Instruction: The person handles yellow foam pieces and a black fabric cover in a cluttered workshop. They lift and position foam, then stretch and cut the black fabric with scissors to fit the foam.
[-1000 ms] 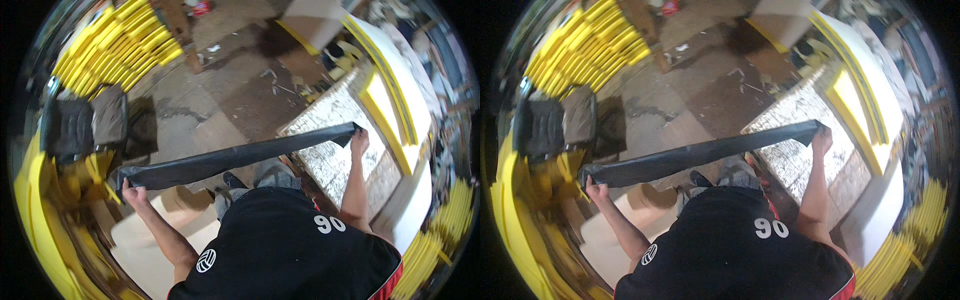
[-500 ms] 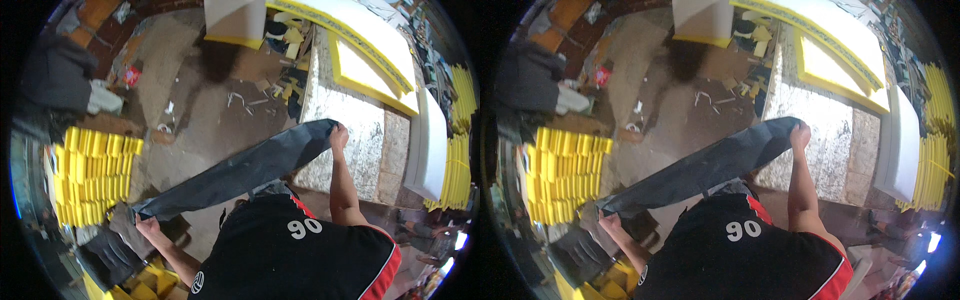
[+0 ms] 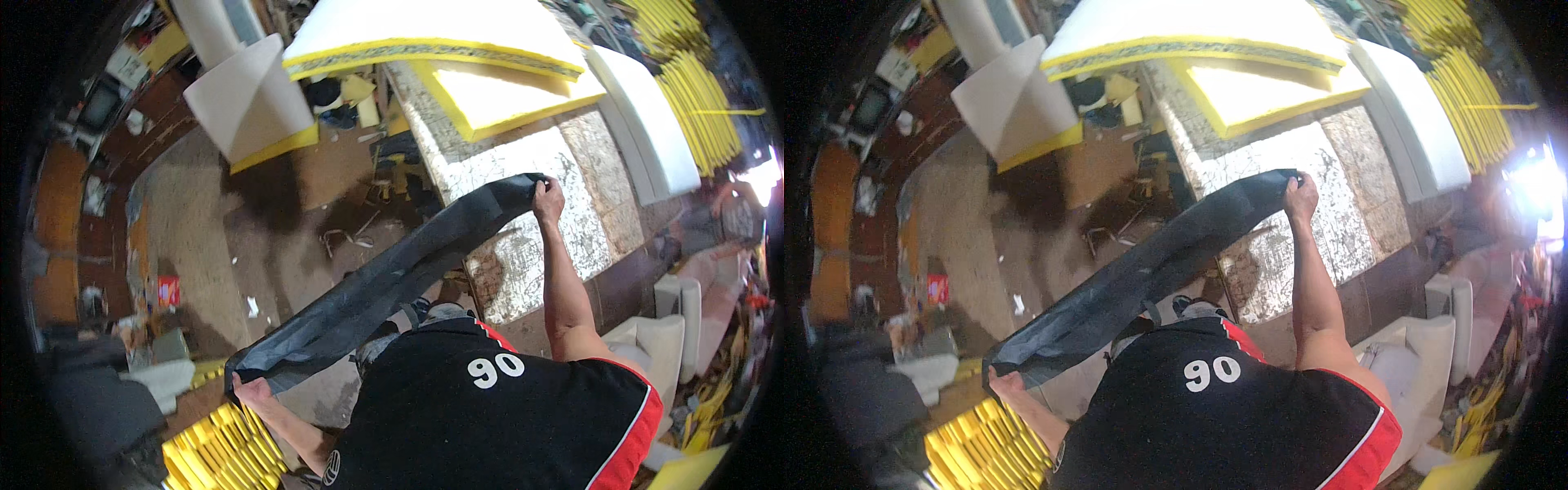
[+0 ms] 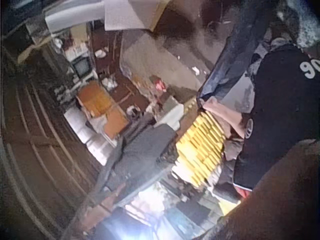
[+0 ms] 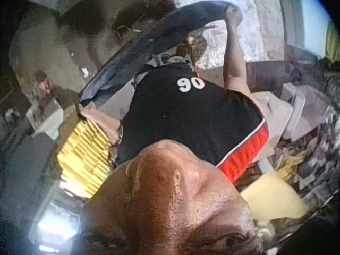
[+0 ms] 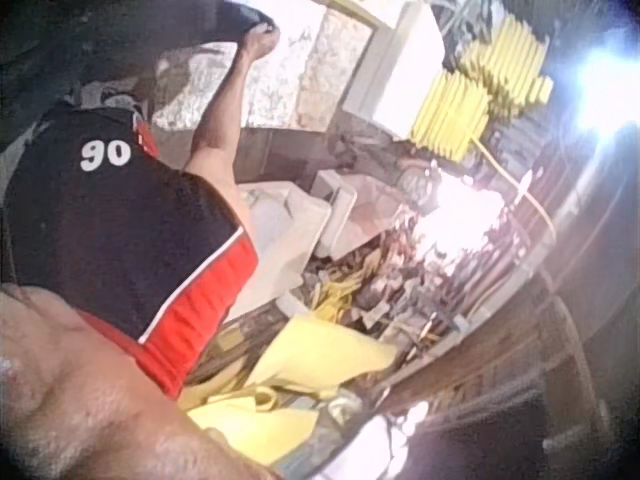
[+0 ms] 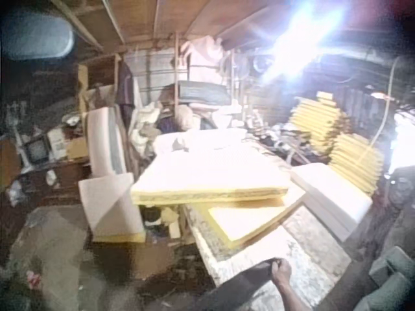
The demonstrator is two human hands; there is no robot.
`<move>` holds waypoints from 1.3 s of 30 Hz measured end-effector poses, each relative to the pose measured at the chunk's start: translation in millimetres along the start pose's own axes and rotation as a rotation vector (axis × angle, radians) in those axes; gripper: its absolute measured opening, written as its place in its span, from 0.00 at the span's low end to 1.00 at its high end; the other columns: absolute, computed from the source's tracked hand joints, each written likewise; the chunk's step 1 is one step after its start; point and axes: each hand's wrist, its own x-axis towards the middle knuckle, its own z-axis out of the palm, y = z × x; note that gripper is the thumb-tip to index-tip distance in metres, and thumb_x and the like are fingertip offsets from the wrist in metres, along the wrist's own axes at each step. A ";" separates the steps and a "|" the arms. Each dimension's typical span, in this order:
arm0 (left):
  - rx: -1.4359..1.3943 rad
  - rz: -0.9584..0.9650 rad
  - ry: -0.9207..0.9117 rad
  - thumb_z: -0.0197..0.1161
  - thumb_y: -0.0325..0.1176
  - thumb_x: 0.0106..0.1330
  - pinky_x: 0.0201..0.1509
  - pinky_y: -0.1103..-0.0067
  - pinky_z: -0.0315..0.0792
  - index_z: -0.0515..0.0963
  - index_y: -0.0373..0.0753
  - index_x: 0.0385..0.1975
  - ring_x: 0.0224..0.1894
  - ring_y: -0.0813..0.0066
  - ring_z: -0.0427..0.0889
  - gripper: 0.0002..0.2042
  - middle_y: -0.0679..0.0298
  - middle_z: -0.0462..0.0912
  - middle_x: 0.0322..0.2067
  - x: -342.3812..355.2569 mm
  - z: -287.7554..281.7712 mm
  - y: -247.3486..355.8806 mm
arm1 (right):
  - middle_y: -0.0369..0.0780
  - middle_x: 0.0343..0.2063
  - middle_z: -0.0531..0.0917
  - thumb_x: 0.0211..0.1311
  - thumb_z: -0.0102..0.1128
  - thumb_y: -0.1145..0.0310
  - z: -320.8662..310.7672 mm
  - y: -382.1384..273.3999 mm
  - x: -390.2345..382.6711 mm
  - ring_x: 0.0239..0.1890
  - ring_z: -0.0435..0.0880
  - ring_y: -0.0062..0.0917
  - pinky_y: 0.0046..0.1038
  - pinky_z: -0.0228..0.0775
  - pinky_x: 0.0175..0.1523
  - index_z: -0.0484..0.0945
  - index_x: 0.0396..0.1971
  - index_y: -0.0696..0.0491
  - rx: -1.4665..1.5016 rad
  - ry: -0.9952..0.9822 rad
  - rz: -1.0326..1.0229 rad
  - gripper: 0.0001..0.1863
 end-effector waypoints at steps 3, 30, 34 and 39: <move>0.053 -0.078 -0.054 0.55 0.43 0.71 0.68 0.67 0.59 0.73 0.35 0.54 0.58 0.63 0.74 0.20 0.58 0.78 0.54 9.2 137.9 -20.5 | 0.54 0.43 0.83 0.61 0.57 0.63 -12.5 23.1 -0.9 0.50 0.81 0.46 0.39 0.70 0.58 0.81 0.46 0.60 -0.162 0.090 0.059 0.18; 1.861 0.918 -0.546 0.48 0.53 0.72 0.59 0.61 0.70 0.82 0.42 0.50 0.56 0.48 0.77 0.24 0.52 0.80 0.54 211.5 579.3 -135.8 | 0.38 0.31 0.81 0.65 0.59 0.67 236.8 -260.7 28.3 0.36 0.77 0.21 0.26 0.71 0.46 0.78 0.42 0.59 0.527 -0.069 0.173 0.12; 1.800 0.730 -0.638 0.46 0.55 0.73 0.60 0.63 0.69 0.80 0.38 0.52 0.57 0.51 0.78 0.27 0.52 0.82 0.52 195.0 665.2 -120.0 | 0.44 0.31 0.83 0.62 0.61 0.63 270.1 -290.3 51.9 0.35 0.82 0.30 0.31 0.73 0.45 0.78 0.39 0.59 0.434 -0.195 0.097 0.13; 1.352 0.421 -0.841 0.44 0.59 0.74 0.64 0.68 0.65 0.75 0.32 0.57 0.56 0.60 0.79 0.33 0.55 0.83 0.51 201.8 771.1 -123.9 | 0.37 0.29 0.81 0.63 0.59 0.69 302.4 -310.7 77.7 0.32 0.79 0.20 0.26 0.72 0.40 0.78 0.38 0.58 0.508 -0.048 0.071 0.09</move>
